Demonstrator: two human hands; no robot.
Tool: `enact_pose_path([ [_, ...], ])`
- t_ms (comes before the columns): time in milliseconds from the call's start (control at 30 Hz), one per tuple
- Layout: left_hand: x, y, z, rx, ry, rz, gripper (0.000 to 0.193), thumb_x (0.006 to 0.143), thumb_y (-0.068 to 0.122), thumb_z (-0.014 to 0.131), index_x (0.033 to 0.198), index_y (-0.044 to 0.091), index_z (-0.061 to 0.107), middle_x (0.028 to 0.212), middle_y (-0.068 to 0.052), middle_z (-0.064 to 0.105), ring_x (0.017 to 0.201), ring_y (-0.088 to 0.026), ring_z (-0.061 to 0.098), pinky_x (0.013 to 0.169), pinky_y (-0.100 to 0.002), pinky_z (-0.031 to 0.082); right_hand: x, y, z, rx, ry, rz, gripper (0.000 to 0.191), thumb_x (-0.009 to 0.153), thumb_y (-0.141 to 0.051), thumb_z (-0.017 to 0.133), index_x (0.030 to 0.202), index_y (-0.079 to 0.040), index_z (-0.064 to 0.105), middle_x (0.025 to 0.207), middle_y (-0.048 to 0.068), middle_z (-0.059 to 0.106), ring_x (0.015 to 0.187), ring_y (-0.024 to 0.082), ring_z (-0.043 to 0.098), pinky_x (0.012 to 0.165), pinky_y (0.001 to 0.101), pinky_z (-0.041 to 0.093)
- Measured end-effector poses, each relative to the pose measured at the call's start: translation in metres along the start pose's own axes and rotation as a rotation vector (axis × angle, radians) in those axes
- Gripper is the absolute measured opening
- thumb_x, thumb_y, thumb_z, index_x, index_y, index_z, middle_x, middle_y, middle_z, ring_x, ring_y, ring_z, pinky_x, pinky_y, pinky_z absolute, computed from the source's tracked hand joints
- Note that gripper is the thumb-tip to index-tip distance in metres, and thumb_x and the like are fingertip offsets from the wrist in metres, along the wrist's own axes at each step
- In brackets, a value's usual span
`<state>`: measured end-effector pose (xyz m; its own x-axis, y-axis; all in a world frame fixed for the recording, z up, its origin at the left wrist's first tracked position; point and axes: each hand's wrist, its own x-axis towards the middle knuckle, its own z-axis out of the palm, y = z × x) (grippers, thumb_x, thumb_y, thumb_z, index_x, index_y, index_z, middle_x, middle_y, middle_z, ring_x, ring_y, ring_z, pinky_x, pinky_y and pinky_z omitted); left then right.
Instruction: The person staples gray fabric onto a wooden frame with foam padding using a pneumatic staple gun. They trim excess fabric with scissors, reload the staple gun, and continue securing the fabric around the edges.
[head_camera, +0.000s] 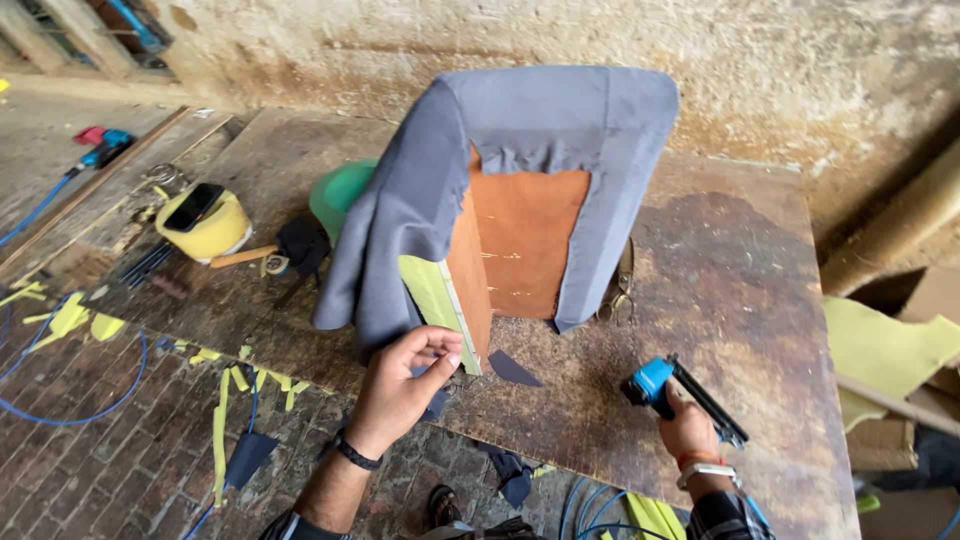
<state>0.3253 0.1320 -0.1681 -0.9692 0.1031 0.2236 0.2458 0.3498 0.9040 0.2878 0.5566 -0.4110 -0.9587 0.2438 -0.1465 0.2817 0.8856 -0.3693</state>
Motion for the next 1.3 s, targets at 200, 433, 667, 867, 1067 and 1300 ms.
enact_pose_path([
  [200,0.006,0.025,-0.013,0.104,0.27,0.297,0.018,0.096,0.01,0.072,0.113,0.007,0.072,0.103,-0.001,0.077,0.092,-0.009,0.073,0.081,-0.025,0.06,-0.006,-0.004,0.027,-0.04,0.055,-0.006,0.069,0.076,-0.021,0.074,0.143,-0.034,0.061,0.127,0.013,0.067,0.123,0.035,0.062,0.107,0.0423,0.05],
  [433,0.01,0.027,-0.038,0.436,0.716,0.447,0.081,0.085,0.019,0.09,0.149,0.007,0.042,0.142,-0.014,0.052,0.129,-0.023,0.052,0.104,-0.038,0.047,0.028,-0.039,-0.002,0.243,0.179,-0.197,0.051,0.078,-0.027,0.083,0.127,-0.02,0.073,0.128,0.017,0.068,0.121,0.033,0.065,0.106,0.0423,0.054],
  [667,0.037,-0.014,-0.058,0.078,0.404,0.224,0.112,0.079,0.038,0.091,0.16,0.004,0.021,0.152,-0.021,0.044,0.139,-0.033,0.052,0.114,-0.044,0.05,0.098,-0.152,-0.104,0.79,0.129,-0.296,0.107,0.074,-0.013,0.087,0.163,-0.017,0.026,0.16,0.015,0.044,0.143,0.03,0.046,0.114,0.0418,0.046],
  [867,0.055,-0.126,-0.058,0.137,-0.126,-0.321,0.107,0.065,0.055,0.086,0.149,0.009,0.04,0.136,-0.017,0.062,0.123,-0.029,0.064,0.101,-0.042,0.055,0.152,-0.2,-0.114,1.05,-0.035,-0.459,0.116,0.065,-0.005,0.092,0.159,-0.012,0.024,0.153,0.012,0.052,0.14,0.027,0.05,0.117,0.0429,0.045],
  [1067,0.065,-0.239,0.021,0.385,-0.001,-0.094,0.1,0.07,0.059,0.097,0.133,-0.007,0.054,0.135,-0.027,0.055,0.124,-0.042,0.053,0.098,-0.049,0.048,0.148,-0.22,-0.084,1.238,0.08,-0.434,0.101,0.062,-0.003,0.094,0.147,-0.009,0.04,0.142,0.005,0.059,0.133,0.022,0.057,0.115,0.0403,0.048],
  [1300,0.129,-0.182,-0.059,0.269,-0.067,0.008,0.073,0.075,0.067,0.08,0.118,0.008,0.069,0.112,-0.01,0.077,0.105,-0.026,0.076,0.091,-0.036,0.061,0.113,-0.258,-0.088,1.245,0.363,-0.265,0.084,0.071,-0.013,0.096,0.139,-0.003,0.047,0.132,0.011,0.065,0.121,0.023,0.065,0.107,0.0389,0.055],
])
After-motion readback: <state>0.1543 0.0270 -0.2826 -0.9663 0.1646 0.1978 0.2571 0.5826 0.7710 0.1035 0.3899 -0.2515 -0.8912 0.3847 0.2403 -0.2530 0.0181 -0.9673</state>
